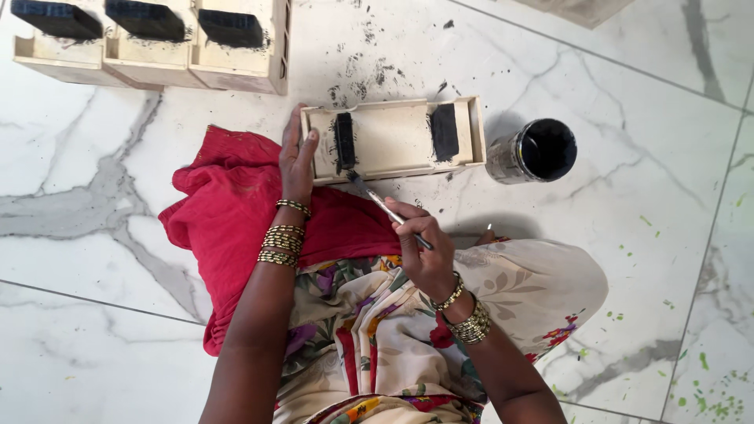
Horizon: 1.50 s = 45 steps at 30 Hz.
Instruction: The person sits on the floor and uses a brush to apply black paint from a can onto foam blocks held in wooden trays. They brush the top surfaces of the blocks one at a time, reposition the tray, and set finished trays aside with other completed trays.
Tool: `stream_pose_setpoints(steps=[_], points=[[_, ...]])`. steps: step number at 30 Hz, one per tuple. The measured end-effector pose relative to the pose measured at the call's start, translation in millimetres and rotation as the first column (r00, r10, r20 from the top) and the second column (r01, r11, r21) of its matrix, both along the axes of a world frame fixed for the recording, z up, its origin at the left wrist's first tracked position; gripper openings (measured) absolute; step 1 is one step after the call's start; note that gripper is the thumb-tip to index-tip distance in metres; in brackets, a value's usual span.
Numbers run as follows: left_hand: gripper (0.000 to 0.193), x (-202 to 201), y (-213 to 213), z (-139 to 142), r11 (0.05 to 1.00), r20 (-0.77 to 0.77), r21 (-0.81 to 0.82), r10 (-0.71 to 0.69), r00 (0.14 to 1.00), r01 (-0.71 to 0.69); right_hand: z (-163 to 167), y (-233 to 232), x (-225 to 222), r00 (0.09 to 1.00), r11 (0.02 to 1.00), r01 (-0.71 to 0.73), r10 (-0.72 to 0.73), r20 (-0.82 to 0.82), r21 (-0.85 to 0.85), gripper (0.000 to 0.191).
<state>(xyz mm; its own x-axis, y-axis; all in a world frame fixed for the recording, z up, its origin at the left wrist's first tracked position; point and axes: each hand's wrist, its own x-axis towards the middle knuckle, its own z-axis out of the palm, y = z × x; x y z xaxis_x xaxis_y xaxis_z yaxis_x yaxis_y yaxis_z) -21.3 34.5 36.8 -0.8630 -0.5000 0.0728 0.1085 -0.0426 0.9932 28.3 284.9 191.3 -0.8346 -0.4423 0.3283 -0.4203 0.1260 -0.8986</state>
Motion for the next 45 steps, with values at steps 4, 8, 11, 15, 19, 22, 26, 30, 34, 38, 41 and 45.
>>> stream_pose_setpoints(steps=[4, 8, 11, 15, 19, 22, 26, 30, 34, 38, 41, 45], points=[[0.055, 0, 0, 4, 0.993, 0.028, -0.120, 0.020, 0.999, -0.017, -2, -15, -5, 0.999, 0.998, 0.015, -0.012, -0.053, 0.057, 0.010], [0.057, -2, 1, 8, 1.000, 0.017, 0.026, 0.000, 1.000, 0.000, 11, -15, -7, 0.997, 0.998, 0.050, -0.051, -0.054, -0.026, 0.008], [0.058, -2, 3, 7, 0.993, -0.026, 0.120, -0.011, 1.000, 0.014, 23, -14, -18, 0.989, 0.996, 0.080, -0.083, -0.126, -0.026, 0.009], [0.055, -1, 4, 3, 0.999, 0.013, -0.014, 0.031, 0.999, -0.031, 24, -40, -46, 0.973, 0.979, 0.158, -0.132, -0.190, 0.126, 0.009], [0.055, -4, 3, 1, 0.988, -0.017, -0.145, 0.050, 0.999, -0.052, 31, -54, -46, 0.983, 0.967, 0.097, -0.056, -0.176, 0.237, 0.009], [0.055, -4, 3, -2, 0.995, 0.015, -0.082, 0.063, 0.998, -0.062, 43, -39, -15, 0.979, 0.960, 0.085, -0.031, -0.200, 0.266, 0.011], [0.055, -3, 6, -2, 0.995, -0.002, -0.082, 0.064, 0.998, -0.064, 44, -36, -17, 0.968, 0.977, 0.110, -0.064, -0.242, 0.181, 0.014], [0.056, -3, 5, 6, 0.997, 0.009, -0.046, 0.061, 0.998, -0.060, 33, -61, -50, 0.944, 0.977, 0.137, -0.079, -0.319, 0.162, 0.014], [0.056, -3, 4, 6, 0.998, -0.006, -0.051, 0.041, 0.999, -0.041, 38, -64, -48, 0.983, 0.895, 0.177, -0.145, -0.109, 0.409, 0.009], [0.057, -5, 6, -11, 0.998, -0.009, -0.044, 0.050, 0.999, -0.051, 49, -46, -32, 0.976, 0.953, 0.142, -0.089, -0.200, 0.269, 0.004], [0.059, -3, 6, -20, 0.993, 0.065, -0.114, 0.042, 0.997, -0.035, 49, -43, -29, 0.988, 0.965, 0.108, -0.077, -0.137, 0.238, 0.003], [0.068, -4, -1, -13, 0.988, 0.061, -0.156, 0.020, 0.998, -0.010, 51, -31, -34, 0.976, 0.905, 0.178, -0.213, 0.050, 0.387, 0.012]])
